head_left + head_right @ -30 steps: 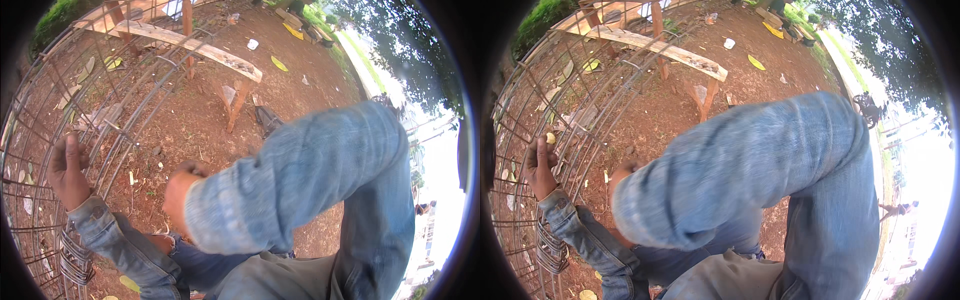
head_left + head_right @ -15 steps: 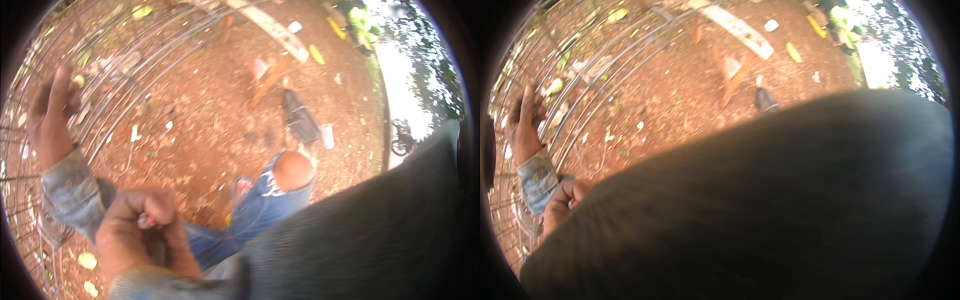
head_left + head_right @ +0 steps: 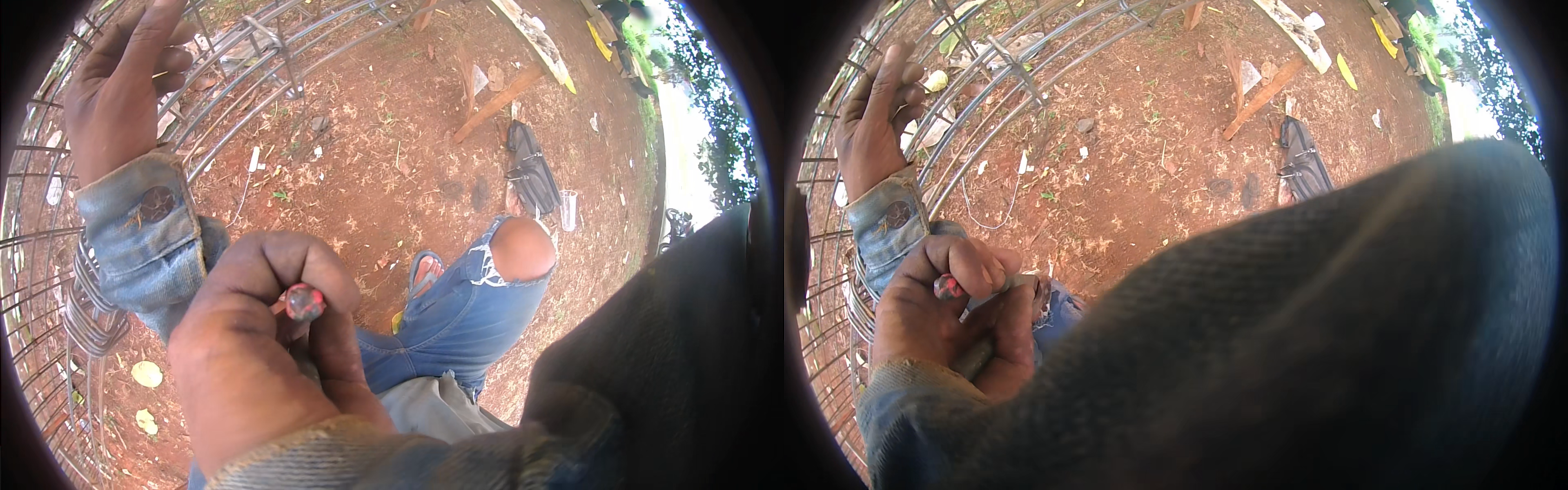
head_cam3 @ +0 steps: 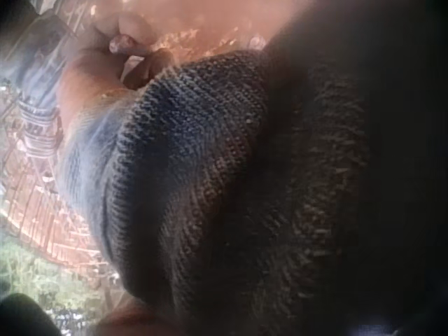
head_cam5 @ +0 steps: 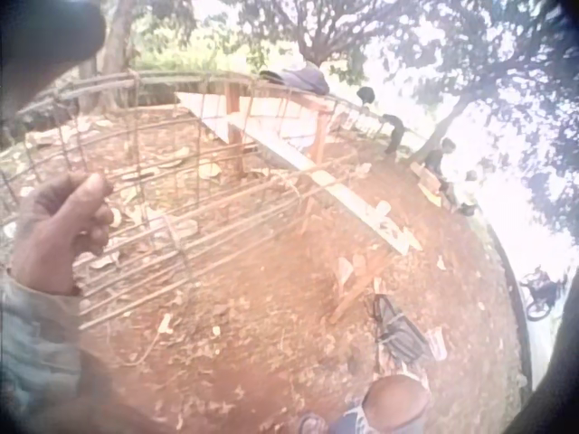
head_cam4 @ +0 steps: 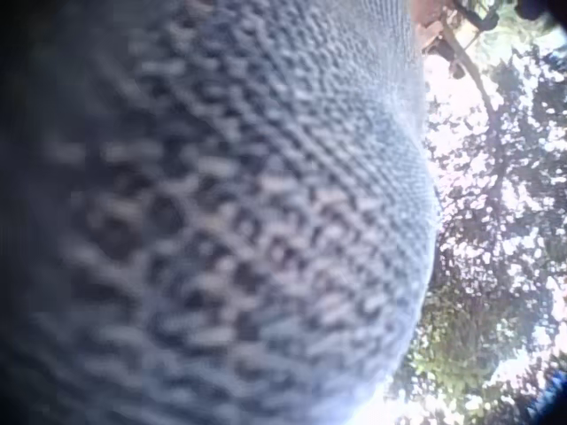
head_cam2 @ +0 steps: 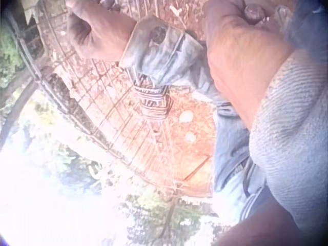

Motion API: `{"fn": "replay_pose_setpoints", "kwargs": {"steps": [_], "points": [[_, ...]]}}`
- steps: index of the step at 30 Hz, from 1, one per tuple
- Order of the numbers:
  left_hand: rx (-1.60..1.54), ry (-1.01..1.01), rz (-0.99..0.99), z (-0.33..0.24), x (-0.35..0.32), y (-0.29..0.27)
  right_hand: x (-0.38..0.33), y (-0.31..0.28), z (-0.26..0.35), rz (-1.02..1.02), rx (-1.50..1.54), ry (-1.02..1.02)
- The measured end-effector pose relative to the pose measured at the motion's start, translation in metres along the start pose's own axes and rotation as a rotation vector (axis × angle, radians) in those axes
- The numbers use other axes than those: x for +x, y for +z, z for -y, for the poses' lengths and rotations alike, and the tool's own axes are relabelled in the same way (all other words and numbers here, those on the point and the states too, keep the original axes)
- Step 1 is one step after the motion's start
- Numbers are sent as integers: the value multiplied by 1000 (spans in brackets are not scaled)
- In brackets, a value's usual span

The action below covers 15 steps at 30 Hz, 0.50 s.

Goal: The person assembles a cylindrical metal mesh structure by tying wire ties around intersecting rods using pliers. They repeatedly wrap, twist, and tighten the ties to secure the mesh sections together.

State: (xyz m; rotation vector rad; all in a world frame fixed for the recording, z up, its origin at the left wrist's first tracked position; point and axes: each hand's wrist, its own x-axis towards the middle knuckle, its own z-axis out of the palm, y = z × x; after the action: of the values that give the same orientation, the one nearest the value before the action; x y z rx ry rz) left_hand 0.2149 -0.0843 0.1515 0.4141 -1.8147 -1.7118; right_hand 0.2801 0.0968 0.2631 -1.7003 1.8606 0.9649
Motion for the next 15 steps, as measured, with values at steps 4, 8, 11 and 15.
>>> {"fn": "replay_pose_setpoints", "kwargs": {"steps": [4,8,11,15], "points": [[43,-4,-16,-11,0,-1,-2,-9,1,-25,-13,-4],[35,-29,-35,-15,0,-1,3,-11,4,-24,-30,1],[81,-13,-28,-15,-4,0,3,-8,7,-21,-34,8],[80,-31,-13,-1,-5,-4,5,-6,5,-21,-2,22]]}}
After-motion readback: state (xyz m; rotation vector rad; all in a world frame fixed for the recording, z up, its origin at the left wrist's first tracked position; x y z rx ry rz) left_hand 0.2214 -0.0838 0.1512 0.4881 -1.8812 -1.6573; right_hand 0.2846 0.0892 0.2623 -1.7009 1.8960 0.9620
